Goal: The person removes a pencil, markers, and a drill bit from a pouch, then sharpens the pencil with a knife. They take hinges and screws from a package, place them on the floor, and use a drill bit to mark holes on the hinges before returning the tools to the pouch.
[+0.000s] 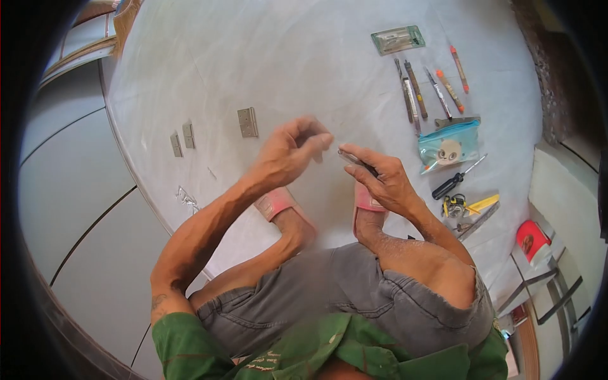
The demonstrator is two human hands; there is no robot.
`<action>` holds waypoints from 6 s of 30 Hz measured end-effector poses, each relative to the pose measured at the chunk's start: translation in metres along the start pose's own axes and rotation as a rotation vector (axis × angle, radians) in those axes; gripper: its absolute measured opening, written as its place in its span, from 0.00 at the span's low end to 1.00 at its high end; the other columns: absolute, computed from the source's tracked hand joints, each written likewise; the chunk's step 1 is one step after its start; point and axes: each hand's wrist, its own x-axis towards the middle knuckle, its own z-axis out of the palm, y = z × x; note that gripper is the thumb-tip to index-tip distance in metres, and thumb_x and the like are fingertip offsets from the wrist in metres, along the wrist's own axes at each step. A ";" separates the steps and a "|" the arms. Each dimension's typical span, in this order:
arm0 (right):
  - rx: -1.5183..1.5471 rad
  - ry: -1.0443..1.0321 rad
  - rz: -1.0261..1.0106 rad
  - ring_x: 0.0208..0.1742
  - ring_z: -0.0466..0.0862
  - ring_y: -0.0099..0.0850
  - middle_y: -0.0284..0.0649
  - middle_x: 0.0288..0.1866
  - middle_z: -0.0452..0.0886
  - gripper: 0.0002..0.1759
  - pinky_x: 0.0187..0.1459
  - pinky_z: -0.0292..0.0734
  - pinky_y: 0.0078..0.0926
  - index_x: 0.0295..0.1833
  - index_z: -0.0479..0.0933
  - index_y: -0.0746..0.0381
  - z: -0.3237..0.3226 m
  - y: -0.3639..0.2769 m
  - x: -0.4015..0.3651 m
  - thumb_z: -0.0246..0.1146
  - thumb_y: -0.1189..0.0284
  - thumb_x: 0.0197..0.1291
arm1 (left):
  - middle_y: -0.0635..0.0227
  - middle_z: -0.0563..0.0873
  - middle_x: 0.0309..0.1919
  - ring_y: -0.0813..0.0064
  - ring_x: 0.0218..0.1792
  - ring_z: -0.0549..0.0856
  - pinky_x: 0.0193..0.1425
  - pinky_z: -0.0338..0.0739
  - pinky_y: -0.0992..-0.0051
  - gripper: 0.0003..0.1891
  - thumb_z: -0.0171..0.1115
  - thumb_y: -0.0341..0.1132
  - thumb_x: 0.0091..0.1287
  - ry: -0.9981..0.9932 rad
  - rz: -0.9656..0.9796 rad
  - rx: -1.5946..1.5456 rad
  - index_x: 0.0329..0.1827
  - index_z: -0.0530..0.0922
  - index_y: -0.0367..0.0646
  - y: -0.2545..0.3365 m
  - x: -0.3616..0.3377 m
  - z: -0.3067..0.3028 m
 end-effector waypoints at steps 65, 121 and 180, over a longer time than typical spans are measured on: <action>-0.430 -0.361 0.334 0.42 0.88 0.42 0.43 0.39 0.85 0.17 0.48 0.78 0.46 0.64 0.71 0.47 0.015 0.004 0.004 0.52 0.65 0.73 | 0.70 0.78 0.27 0.82 0.20 0.72 0.22 0.63 0.79 0.06 0.57 0.32 0.73 0.038 -0.294 -0.210 0.38 0.74 0.41 -0.069 0.001 0.009; -0.069 -0.178 0.281 0.33 0.81 0.29 0.41 0.38 0.83 0.17 0.40 0.78 0.27 0.61 0.78 0.64 0.021 0.033 0.017 0.61 0.68 0.72 | 0.66 0.81 0.26 0.65 0.31 0.82 0.38 0.76 0.64 0.12 0.60 0.40 0.73 0.519 -0.324 0.854 0.43 0.75 0.38 -0.177 -0.084 -0.182; -0.755 0.893 0.025 0.62 0.75 0.45 0.42 0.56 0.79 0.14 0.62 0.72 0.43 0.51 0.79 0.64 -0.138 0.084 0.002 0.63 0.74 0.59 | 0.66 0.82 0.29 0.77 0.32 0.80 0.37 0.74 0.75 0.16 0.54 0.42 0.77 -0.105 0.071 0.464 0.45 0.77 0.35 0.019 0.163 0.039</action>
